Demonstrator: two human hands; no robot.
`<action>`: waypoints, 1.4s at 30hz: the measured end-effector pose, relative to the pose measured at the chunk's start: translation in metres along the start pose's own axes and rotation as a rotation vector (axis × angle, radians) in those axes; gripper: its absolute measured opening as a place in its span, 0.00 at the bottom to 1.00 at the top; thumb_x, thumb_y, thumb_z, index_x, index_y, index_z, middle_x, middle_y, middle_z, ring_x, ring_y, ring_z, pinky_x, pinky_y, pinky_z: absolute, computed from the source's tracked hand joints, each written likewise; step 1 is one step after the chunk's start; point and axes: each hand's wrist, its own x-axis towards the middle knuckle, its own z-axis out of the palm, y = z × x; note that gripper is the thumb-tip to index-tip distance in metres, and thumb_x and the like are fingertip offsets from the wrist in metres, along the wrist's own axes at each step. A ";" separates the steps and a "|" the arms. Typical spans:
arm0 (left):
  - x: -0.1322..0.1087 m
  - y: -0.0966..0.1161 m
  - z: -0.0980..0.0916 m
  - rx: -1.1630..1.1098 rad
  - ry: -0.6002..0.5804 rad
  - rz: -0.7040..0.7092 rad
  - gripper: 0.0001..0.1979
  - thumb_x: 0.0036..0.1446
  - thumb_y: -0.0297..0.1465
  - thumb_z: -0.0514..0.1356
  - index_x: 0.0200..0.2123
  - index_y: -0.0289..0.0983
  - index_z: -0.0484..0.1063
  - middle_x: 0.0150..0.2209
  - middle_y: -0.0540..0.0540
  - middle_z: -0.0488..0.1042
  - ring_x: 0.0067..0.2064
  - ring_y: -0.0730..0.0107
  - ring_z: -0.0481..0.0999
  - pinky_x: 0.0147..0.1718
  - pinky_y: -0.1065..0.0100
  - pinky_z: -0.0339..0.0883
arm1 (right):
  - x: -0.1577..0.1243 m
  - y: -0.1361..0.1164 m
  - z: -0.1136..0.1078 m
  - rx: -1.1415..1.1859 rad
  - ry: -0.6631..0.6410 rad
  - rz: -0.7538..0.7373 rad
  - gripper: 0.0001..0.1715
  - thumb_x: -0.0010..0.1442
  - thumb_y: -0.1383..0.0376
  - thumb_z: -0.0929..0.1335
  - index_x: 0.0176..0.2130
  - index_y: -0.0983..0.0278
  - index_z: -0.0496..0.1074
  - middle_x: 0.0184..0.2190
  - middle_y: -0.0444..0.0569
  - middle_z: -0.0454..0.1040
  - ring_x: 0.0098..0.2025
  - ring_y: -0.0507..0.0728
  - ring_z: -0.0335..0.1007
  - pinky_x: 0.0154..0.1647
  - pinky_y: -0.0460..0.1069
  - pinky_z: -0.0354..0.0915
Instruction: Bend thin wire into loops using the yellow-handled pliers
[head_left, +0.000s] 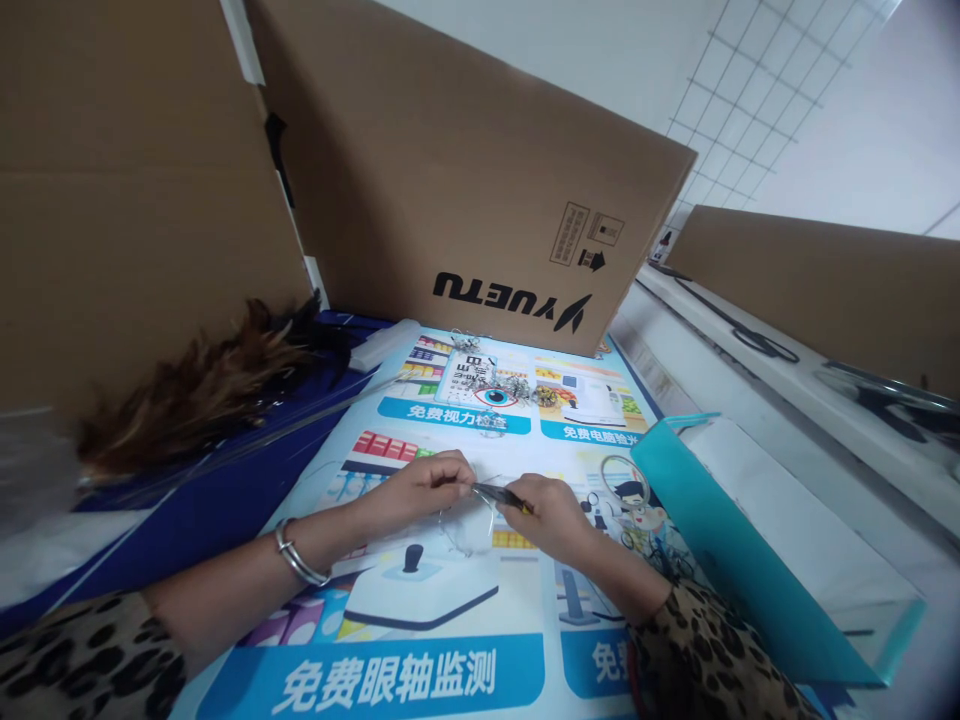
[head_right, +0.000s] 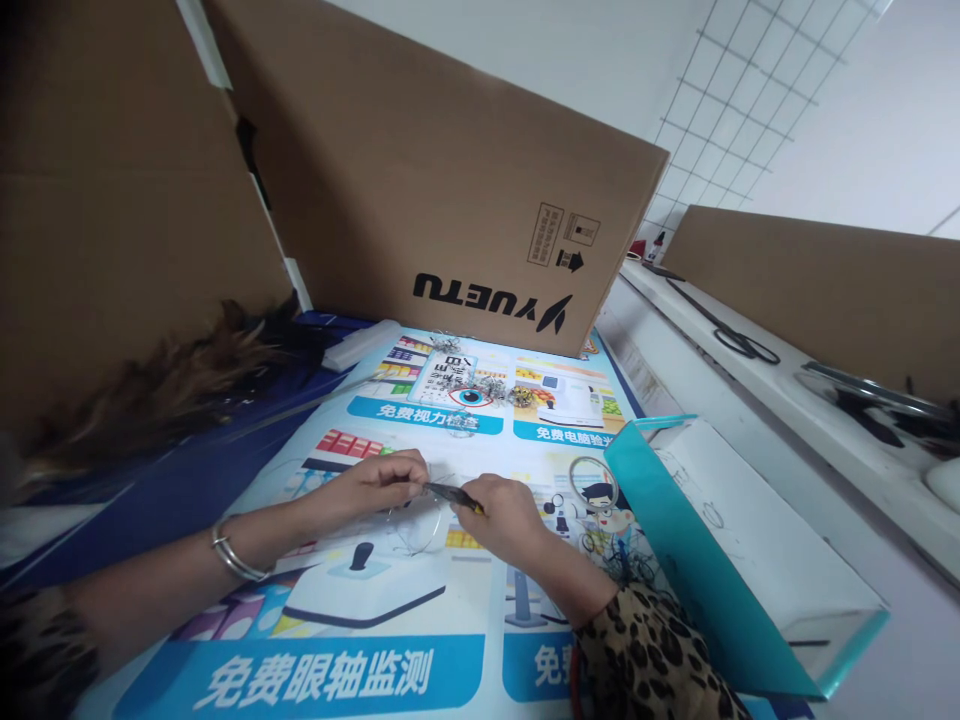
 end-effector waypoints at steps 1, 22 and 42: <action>0.000 0.000 0.000 -0.003 -0.004 -0.002 0.08 0.54 0.34 0.54 0.27 0.37 0.68 0.30 0.50 0.64 0.29 0.73 0.63 0.28 0.73 0.57 | 0.000 0.000 0.000 -0.012 0.000 -0.005 0.10 0.58 0.63 0.64 0.28 0.63 0.69 0.26 0.43 0.69 0.29 0.49 0.64 0.28 0.43 0.52; -0.001 0.002 0.001 0.130 -0.066 0.008 0.07 0.55 0.32 0.52 0.29 0.36 0.66 0.31 0.49 0.66 0.34 0.69 0.65 0.34 0.69 0.59 | 0.003 0.008 -0.010 -0.478 0.140 -0.296 0.07 0.58 0.66 0.62 0.33 0.64 0.69 0.28 0.47 0.67 0.32 0.54 0.58 0.32 0.49 0.49; -0.001 -0.001 0.001 0.070 -0.080 -0.005 0.07 0.55 0.30 0.52 0.28 0.35 0.67 0.30 0.49 0.65 0.33 0.70 0.65 0.33 0.69 0.58 | 0.003 0.010 -0.007 -0.499 0.122 -0.328 0.05 0.58 0.67 0.62 0.33 0.64 0.67 0.28 0.47 0.67 0.31 0.54 0.58 0.31 0.50 0.48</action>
